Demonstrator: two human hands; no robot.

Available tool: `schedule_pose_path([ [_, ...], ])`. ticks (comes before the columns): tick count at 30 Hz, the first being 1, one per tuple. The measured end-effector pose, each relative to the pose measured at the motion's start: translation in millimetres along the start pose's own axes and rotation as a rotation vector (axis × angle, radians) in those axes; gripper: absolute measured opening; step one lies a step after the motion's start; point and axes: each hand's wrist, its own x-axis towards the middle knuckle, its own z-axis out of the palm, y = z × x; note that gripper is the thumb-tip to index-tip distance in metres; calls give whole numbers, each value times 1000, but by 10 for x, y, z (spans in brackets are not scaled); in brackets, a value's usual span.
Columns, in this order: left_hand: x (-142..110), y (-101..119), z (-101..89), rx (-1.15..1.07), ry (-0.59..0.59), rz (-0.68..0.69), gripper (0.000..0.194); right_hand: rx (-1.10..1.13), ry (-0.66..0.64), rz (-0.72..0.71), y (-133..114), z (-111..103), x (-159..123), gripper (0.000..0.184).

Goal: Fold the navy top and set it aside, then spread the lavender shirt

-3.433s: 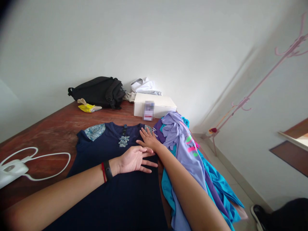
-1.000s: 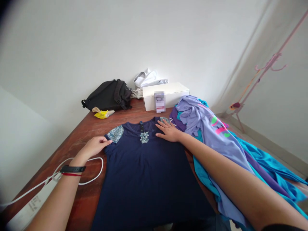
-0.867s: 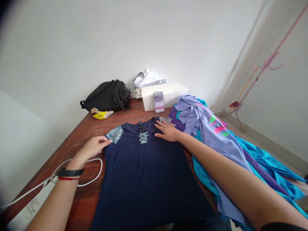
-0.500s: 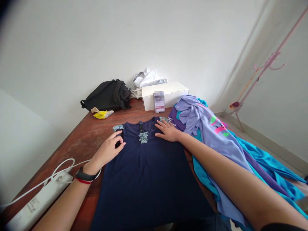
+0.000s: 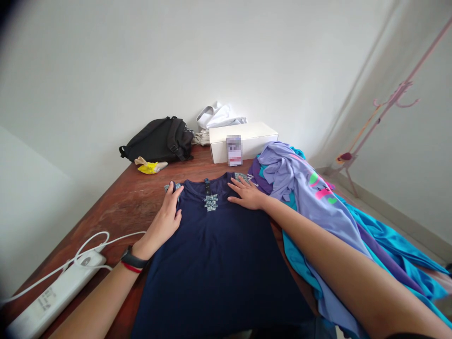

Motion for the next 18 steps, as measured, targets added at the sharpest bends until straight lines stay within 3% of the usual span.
schedule_pose_path([
  [7, 40, -32, -9, -85, 198, -113, 87, 5, 9, -15, -15, -20, -15, 84],
  [12, 52, -128, 2, -261, 244, -287, 92, -10, 13, -19, -17, -15, -22, 81],
  [18, 60, -242, 111, -521, 311, -326, 97, -57, 113, -18, -30, -101, -52, 72],
])
